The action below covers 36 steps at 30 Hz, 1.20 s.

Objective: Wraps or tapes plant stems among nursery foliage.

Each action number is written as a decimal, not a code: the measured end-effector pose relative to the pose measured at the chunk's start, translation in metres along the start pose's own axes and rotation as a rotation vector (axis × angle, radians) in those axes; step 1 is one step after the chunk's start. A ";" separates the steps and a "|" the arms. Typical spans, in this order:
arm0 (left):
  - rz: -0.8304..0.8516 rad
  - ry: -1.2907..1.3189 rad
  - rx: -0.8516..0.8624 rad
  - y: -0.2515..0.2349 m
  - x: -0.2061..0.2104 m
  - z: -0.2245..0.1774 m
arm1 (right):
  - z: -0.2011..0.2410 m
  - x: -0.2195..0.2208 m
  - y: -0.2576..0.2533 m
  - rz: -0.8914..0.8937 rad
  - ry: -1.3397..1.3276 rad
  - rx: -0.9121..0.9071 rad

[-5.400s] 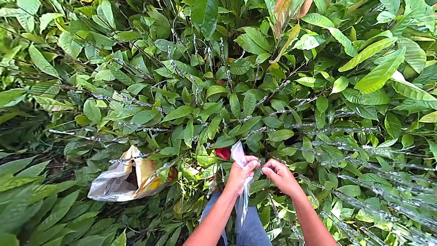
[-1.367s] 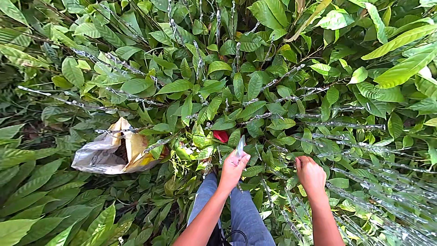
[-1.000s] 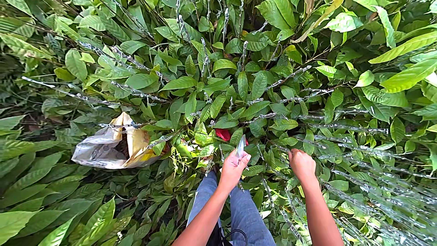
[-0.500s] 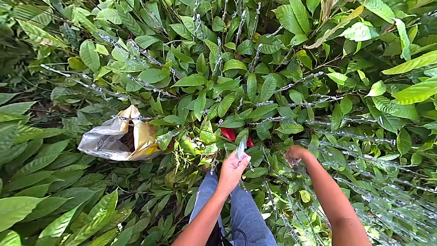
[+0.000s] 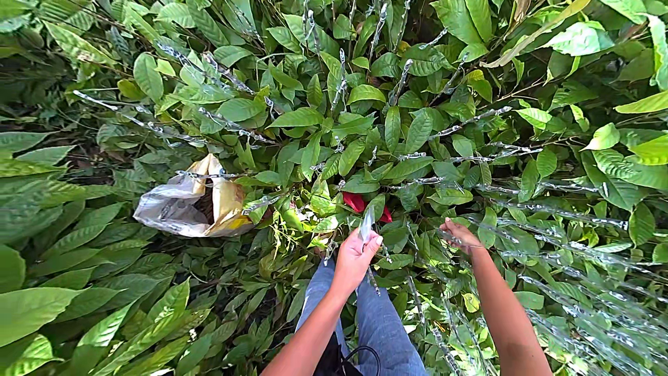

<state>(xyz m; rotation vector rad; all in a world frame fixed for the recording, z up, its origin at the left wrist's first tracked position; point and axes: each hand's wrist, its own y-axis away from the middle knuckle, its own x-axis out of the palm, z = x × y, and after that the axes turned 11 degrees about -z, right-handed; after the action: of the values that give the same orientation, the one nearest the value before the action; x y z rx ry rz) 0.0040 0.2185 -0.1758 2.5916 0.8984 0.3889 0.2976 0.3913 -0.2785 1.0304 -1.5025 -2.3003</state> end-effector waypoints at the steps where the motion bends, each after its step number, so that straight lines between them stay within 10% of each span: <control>1: 0.000 -0.004 -0.002 0.000 0.001 0.001 | -0.002 -0.004 0.001 0.013 -0.023 0.039; 9: 0.031 -0.015 -0.029 -0.003 0.013 0.002 | -0.008 -0.004 0.015 0.189 -0.214 -0.033; 20: 0.034 -0.027 -0.059 -0.007 0.016 0.009 | -0.005 0.032 -0.004 -0.006 -0.293 -0.126; 27: 0.034 -0.046 -0.063 -0.009 0.018 0.008 | 0.014 0.044 0.011 -0.024 0.311 -0.318; 36: 0.038 -0.058 -0.079 -0.013 0.023 0.007 | -0.021 0.043 -0.042 -0.041 0.157 -0.319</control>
<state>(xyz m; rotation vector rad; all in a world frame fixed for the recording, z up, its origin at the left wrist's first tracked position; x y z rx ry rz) 0.0176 0.2407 -0.1847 2.5372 0.7985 0.3505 0.2884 0.3731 -0.3385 1.1259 -1.0228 -2.3239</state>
